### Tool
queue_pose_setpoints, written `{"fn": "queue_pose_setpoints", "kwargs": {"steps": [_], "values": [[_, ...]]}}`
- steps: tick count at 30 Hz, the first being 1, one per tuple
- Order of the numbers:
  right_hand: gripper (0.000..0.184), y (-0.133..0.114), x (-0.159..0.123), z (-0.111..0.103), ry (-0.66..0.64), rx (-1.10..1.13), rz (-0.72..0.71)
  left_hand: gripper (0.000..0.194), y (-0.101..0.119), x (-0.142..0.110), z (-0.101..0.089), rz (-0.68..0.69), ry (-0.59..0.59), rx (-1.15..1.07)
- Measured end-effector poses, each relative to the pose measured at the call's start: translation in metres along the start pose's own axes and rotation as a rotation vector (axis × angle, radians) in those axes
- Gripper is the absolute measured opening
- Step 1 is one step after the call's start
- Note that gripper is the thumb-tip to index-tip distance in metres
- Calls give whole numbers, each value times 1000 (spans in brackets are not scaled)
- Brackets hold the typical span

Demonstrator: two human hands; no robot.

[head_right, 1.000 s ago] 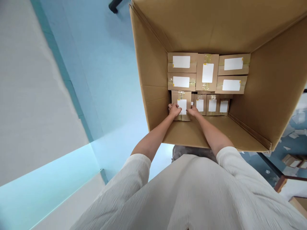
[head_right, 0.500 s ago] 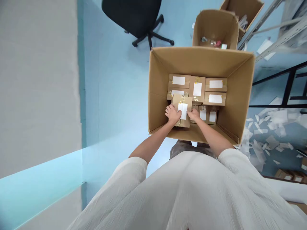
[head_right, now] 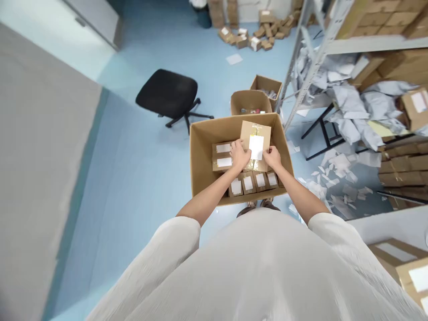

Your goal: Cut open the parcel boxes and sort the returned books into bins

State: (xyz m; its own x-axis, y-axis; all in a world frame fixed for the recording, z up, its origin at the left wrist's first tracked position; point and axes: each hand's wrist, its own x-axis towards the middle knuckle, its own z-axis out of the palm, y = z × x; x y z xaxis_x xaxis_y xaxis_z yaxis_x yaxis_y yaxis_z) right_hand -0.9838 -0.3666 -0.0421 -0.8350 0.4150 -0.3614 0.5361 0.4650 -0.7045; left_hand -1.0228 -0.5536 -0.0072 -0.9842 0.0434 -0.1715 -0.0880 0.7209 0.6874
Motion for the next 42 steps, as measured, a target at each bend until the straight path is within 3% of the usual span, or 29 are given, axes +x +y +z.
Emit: {"fn": "queue_pose_setpoints", "kwargs": {"steps": [6, 12, 18, 23, 29, 32, 36, 42], "values": [[43, 9, -45, -76, 361, 64, -104, 59, 77, -18, -7, 343, -63, -98], [51, 51, -113, -139, 650, 33, -97, 67, 141, -61, 23, 606, -181, -151], [56, 122, -192, -195, 812, 30, 87, 66, 195, -135, 84, 819, -369, -143], [52, 194, -253, -232, 899, 49, 201, 58, 225, -208, 147, 889, -472, -62], [40, 280, -328, -274, 842, 45, 283, 43, 252, -295, 232, 924, -586, -74], [47, 316, -360, -292, 847, 69, 303, 43, 261, -333, 268, 934, -631, -109], [67, 355, -383, -308, 866, 100, 360, 46, 271, -369, 302, 915, -681, -136], [62, 391, -385, -321, 859, 111, 392, 45, 292, -386, 339, 938, -737, -114]]}}
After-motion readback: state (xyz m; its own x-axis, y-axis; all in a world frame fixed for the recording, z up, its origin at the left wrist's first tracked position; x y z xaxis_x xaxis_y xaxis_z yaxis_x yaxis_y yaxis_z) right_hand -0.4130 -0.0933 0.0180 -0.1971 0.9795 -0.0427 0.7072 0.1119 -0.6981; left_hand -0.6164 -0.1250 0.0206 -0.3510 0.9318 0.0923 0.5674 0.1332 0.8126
